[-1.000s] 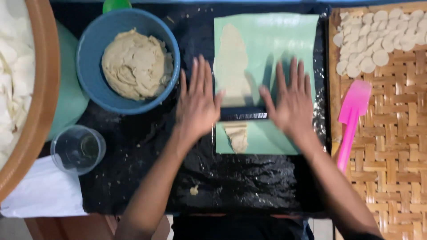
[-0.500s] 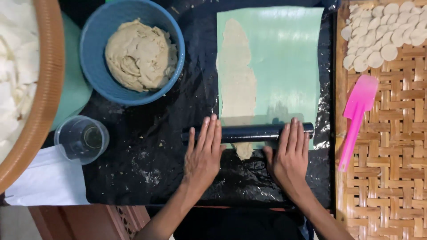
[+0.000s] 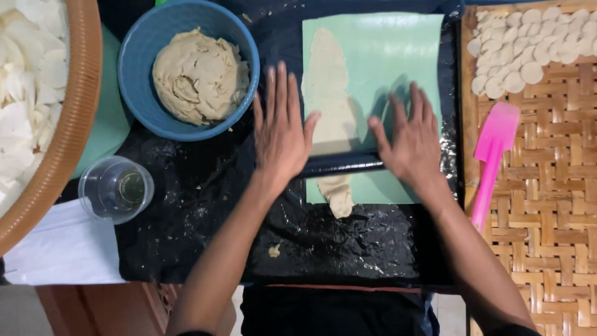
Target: Flattening and rolling out dough on a plastic sheet using a rolling pin and spatula to prepare for chip production.
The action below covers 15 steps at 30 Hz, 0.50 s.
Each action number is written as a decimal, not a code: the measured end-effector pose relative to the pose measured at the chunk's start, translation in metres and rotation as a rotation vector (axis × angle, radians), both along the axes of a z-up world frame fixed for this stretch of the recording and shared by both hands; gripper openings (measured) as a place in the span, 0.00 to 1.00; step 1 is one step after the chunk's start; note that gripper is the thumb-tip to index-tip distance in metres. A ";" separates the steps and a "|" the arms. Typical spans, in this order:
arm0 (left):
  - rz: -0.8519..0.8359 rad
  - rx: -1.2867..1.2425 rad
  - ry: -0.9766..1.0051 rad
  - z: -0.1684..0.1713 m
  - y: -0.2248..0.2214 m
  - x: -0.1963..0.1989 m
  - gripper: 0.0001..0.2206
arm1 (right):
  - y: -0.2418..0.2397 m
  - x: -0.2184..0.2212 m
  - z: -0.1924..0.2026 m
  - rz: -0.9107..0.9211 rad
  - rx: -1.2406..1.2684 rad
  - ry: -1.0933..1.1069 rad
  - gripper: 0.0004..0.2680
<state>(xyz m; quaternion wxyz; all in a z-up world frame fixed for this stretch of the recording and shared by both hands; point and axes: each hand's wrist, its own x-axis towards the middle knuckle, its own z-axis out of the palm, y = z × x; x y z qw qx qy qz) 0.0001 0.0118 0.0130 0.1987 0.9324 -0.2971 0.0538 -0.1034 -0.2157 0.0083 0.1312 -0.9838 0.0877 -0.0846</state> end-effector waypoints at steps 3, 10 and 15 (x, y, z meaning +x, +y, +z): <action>0.010 -0.032 -0.070 -0.016 -0.001 0.010 0.33 | 0.009 0.009 0.015 -0.062 0.094 0.069 0.28; -0.028 -0.071 0.146 -0.004 0.015 -0.042 0.33 | 0.024 -0.056 -0.013 -0.077 -0.071 0.090 0.26; -0.059 0.062 0.085 0.003 0.025 -0.078 0.34 | 0.038 -0.097 -0.018 -0.055 -0.056 0.003 0.28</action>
